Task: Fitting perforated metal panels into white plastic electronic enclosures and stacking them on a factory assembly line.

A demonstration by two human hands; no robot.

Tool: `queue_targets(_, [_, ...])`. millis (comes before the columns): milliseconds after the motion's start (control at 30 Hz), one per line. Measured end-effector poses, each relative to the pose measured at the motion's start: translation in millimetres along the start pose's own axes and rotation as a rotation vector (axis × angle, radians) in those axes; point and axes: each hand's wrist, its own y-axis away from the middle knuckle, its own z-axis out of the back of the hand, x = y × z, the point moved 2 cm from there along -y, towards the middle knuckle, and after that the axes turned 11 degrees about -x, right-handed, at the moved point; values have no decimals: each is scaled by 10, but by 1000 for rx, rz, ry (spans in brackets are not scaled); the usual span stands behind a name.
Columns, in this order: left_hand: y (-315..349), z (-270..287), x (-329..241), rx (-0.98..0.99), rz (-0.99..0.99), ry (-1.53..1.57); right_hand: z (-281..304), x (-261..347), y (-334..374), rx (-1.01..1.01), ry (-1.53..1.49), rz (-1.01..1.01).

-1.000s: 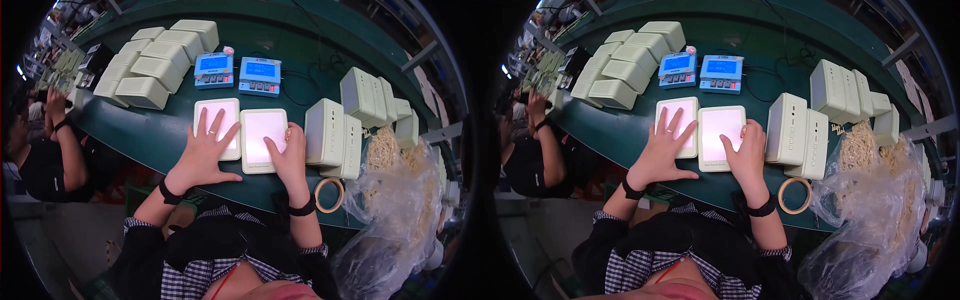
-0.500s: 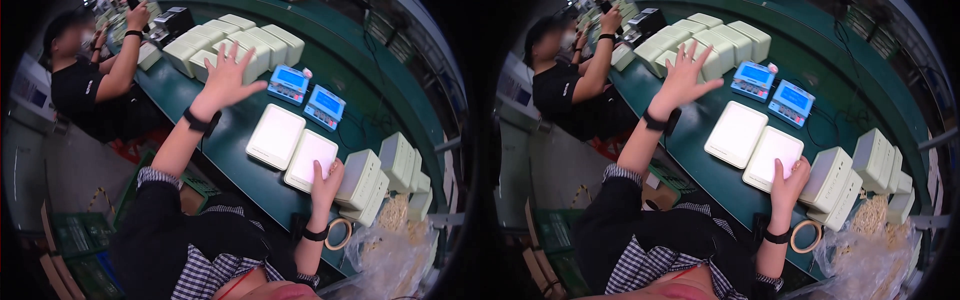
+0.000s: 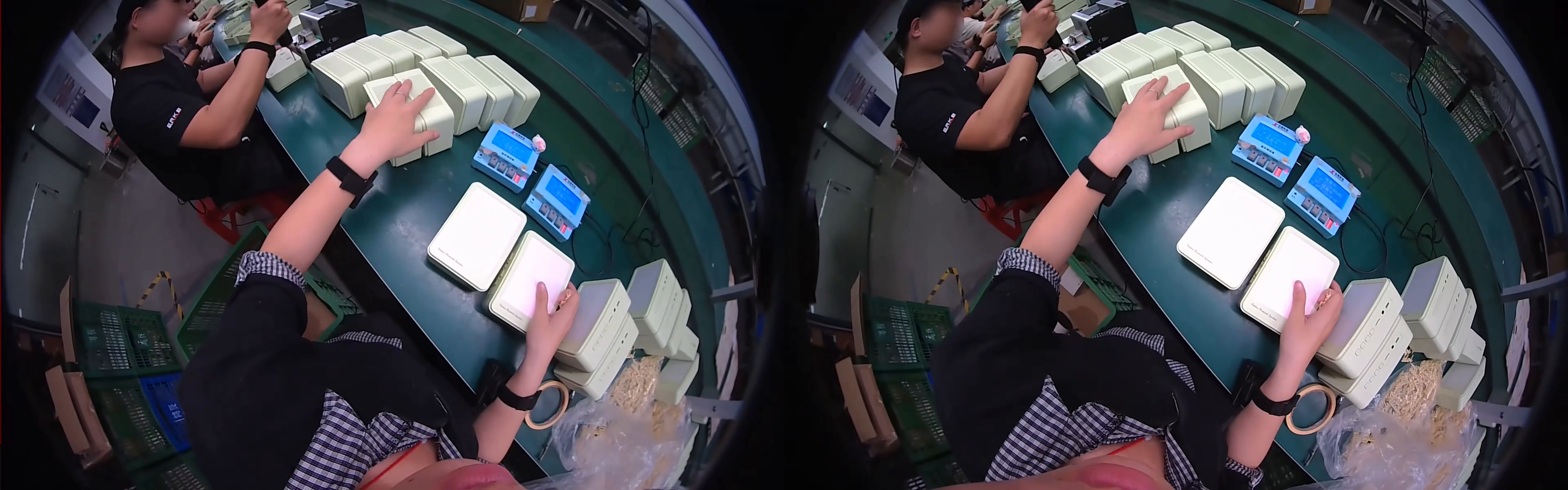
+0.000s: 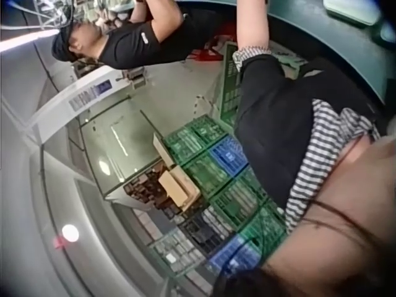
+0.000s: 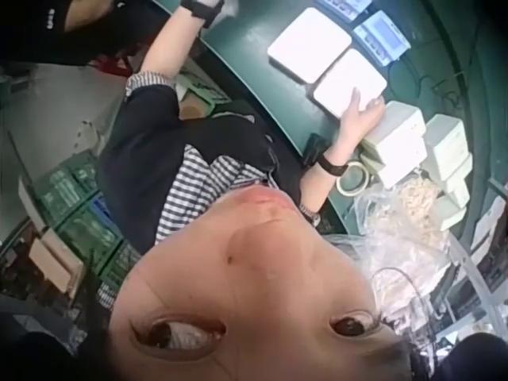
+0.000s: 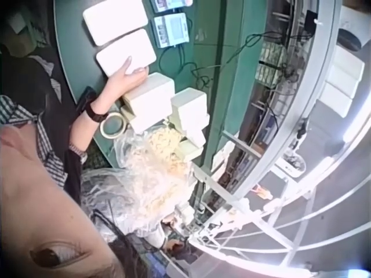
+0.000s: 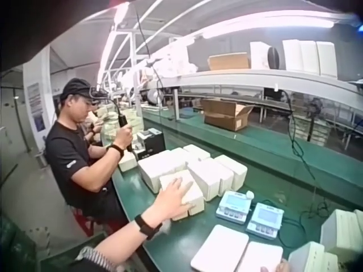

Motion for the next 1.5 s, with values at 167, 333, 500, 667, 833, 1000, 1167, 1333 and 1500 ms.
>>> queue_targets(167, [249, 236, -8, -19, -144, 76, 7, 20, 12, -5, -3, -27])
queue_targets(333, [595, 564, -252, 7, -166, 44, 8, 29, -8, 1, 31, -17])
queue_targets(500, [892, 1054, -569, 217, 32, 15, 5, 43, 3, 4, 65, -28])
queue_targets(667, [595, 1372, -122, 490, -177, 322, 40, -51, 19, -23, 89, 12])
queue_targets(833, [201, 1135, 124, 370, -665, 75, 17, 16, 36, -18, 72, -19])
queue_targets(1000, [13, 905, -72, 525, -877, 230, -82, -111, 2, -74, -16, 31])
queue_targets(1167, [111, 941, -144, 466, -785, 290, -199, 129, -70, -160, 127, 182])
queue_targets(1333, [403, 1212, -260, 287, -745, 123, 522, 692, 320, -296, -80, 474])
queue_targets(1500, [647, 2062, -548, 215, -740, 70, 1754, 494, 936, -845, -27, 389])
